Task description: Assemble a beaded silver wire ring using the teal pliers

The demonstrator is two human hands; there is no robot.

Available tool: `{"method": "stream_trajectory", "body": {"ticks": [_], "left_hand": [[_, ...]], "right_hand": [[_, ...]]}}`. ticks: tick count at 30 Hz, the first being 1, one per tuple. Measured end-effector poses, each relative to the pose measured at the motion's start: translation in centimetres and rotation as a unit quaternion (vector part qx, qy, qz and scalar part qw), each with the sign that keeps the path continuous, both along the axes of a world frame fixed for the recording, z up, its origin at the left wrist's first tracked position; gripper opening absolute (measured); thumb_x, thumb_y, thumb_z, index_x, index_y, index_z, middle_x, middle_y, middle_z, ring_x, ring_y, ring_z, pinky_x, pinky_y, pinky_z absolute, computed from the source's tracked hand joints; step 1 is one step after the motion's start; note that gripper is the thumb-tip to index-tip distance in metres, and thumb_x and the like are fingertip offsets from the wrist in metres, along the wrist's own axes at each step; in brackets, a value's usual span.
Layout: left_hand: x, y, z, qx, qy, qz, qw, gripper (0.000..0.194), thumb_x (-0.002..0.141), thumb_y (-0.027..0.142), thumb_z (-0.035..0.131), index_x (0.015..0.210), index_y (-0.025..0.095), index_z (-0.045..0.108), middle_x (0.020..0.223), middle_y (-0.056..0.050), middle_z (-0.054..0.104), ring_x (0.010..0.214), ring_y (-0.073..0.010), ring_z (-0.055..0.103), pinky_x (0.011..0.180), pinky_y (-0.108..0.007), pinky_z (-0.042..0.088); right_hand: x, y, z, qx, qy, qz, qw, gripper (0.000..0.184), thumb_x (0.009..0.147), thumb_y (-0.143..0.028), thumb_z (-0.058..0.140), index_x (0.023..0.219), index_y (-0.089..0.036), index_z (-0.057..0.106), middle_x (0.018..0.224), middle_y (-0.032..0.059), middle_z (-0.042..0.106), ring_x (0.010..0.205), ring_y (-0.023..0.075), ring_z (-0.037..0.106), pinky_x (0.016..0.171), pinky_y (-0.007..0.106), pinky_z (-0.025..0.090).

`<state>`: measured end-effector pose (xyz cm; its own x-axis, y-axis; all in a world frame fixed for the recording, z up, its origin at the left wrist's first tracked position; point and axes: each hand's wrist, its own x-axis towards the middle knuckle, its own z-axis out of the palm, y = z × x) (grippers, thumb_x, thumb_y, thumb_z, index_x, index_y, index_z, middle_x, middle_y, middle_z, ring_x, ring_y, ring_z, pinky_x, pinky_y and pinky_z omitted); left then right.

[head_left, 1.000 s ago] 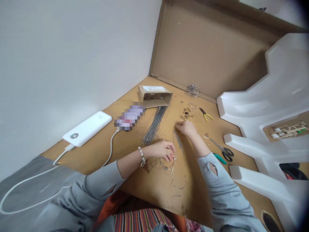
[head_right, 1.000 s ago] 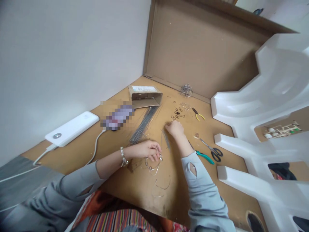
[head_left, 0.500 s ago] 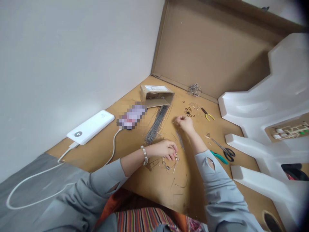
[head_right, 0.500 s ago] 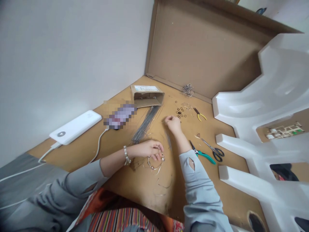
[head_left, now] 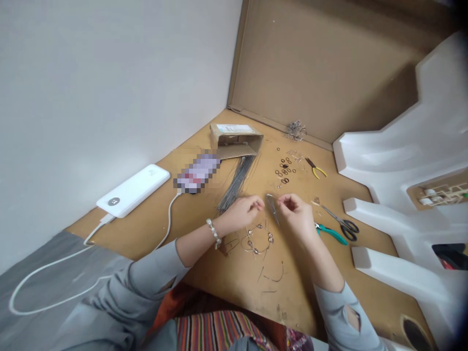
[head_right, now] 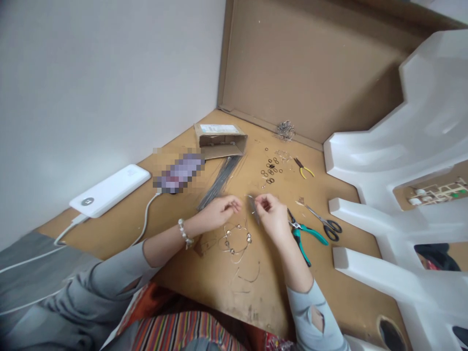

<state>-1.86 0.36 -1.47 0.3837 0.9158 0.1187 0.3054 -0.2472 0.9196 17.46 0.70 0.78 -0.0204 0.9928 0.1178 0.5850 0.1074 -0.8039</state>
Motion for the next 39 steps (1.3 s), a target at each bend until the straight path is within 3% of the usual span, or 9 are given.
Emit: {"method": "stream_trajectory", "body": {"ticks": [3, 8, 10, 14, 20, 24, 27, 33, 39], "left_hand": [[0.0, 0.1, 0.6, 0.006, -0.026, 0.052, 0.998, 0.022, 0.089, 0.025, 0.045, 0.100, 0.017, 0.062, 0.095, -0.006, 0.067, 0.085, -0.0161, 0.061, 0.080, -0.029, 0.045], [0.3, -0.1, 1.2, 0.076, 0.036, -0.016, 0.996, 0.017, 0.085, 0.023, 0.054, 0.077, 0.018, 0.068, 0.081, -0.003, 0.067, 0.081, -0.0158, 0.058, 0.078, -0.027, 0.042], [0.4, -0.1, 1.2, 0.058, 0.035, -0.018, 0.998, 0.017, 0.085, 0.023, 0.054, 0.076, 0.018, 0.067, 0.079, -0.002, 0.067, 0.077, -0.0143, 0.057, 0.073, -0.025, 0.042], [0.8, -0.5, 0.8, -0.017, 0.037, -0.006, 0.999, 0.022, 0.086, 0.025, 0.051, 0.071, 0.016, 0.063, 0.067, 0.002, 0.064, 0.062, -0.0103, 0.054, 0.060, -0.021, 0.039], [1.4, -1.2, 0.5, 0.022, 0.070, 0.025, 0.997, 0.022, 0.091, 0.026, 0.045, 0.076, 0.017, 0.060, 0.069, 0.001, 0.068, 0.062, -0.0106, 0.059, 0.061, -0.021, 0.040], [1.2, -1.1, 0.7, 0.072, 0.116, 0.029, 0.990, 0.018, 0.092, 0.025, 0.043, 0.086, 0.020, 0.059, 0.076, 0.001, 0.071, 0.073, -0.0139, 0.065, 0.069, -0.024, 0.043], [1.2, -1.0, 0.6, 0.022, 0.059, 0.024, 0.998, 0.020, 0.093, 0.029, 0.042, 0.086, 0.019, 0.057, 0.073, 0.000, 0.071, 0.069, -0.0131, 0.066, 0.066, -0.023, 0.045], [1.4, -1.0, 0.4, -0.063, -0.069, 0.021, 0.995, 0.019, 0.091, 0.032, 0.045, 0.085, 0.016, 0.054, 0.070, -0.002, 0.069, 0.061, -0.0123, 0.065, 0.061, -0.023, 0.047], [0.8, -0.2, 1.3, -0.150, -0.151, -0.032, 0.977, 0.016, 0.081, 0.029, 0.060, 0.080, 0.013, 0.064, 0.079, -0.003, 0.069, 0.075, -0.0113, 0.062, 0.075, -0.025, 0.046]], "right_hand": [[-0.3, -2.2, 0.0, 0.028, -0.072, 0.043, 0.996, 0.012, 0.080, -0.029, 0.055, 0.081, -0.021, 0.064, 0.078, 0.0040, 0.065, 0.066, 0.0154, 0.056, 0.066, 0.029, 0.045], [-0.8, -3.0, 0.2, 0.091, -0.186, 0.117, 0.971, 0.019, 0.088, -0.025, 0.048, 0.090, -0.021, 0.067, 0.084, 0.0065, 0.068, 0.074, 0.0169, 0.061, 0.069, 0.027, 0.047], [-0.8, -2.8, -0.1, 0.114, -0.199, 0.128, 0.965, 0.022, 0.089, -0.026, 0.048, 0.092, -0.021, 0.069, 0.084, 0.0069, 0.068, 0.074, 0.0170, 0.063, 0.069, 0.027, 0.047], [-0.9, -2.8, -0.8, 0.139, -0.160, 0.089, 0.973, 0.020, 0.087, -0.025, 0.052, 0.081, -0.020, 0.070, 0.073, 0.0048, 0.069, 0.065, 0.0158, 0.063, 0.062, 0.025, 0.047], [-1.8, -3.0, -1.0, 0.145, -0.139, 0.033, 0.979, 0.021, 0.087, -0.027, 0.051, 0.080, -0.019, 0.070, 0.076, 0.0071, 0.071, 0.070, 0.0183, 0.064, 0.067, 0.029, 0.048], [-1.1, -2.7, -0.7, -0.010, 0.019, 0.054, 0.998, 0.023, 0.083, -0.036, 0.056, 0.083, -0.019, 0.071, 0.068, 0.0042, 0.069, 0.060, 0.0152, 0.061, 0.060, 0.028, 0.047], [-0.2, -2.4, -0.5, -0.146, 0.136, 0.061, 0.978, 0.029, 0.077, -0.045, 0.064, 0.082, -0.017, 0.071, 0.062, 0.0015, 0.064, 0.053, 0.0113, 0.053, 0.050, 0.024, 0.040], [-0.1, -2.4, -0.2, -0.210, 0.220, 0.067, 0.950, 0.031, 0.069, -0.046, 0.072, 0.076, -0.017, 0.070, 0.059, -0.0014, 0.058, 0.052, 0.0084, 0.047, 0.047, 0.022, 0.034], [0.3, -2.3, -0.1, -0.218, 0.269, 0.078, 0.935, 0.024, 0.070, -0.041, 0.073, 0.076, -0.018, 0.069, 0.065, 0.0000, 0.062, 0.059, 0.0093, 0.052, 0.051, 0.022, 0.037]]}}
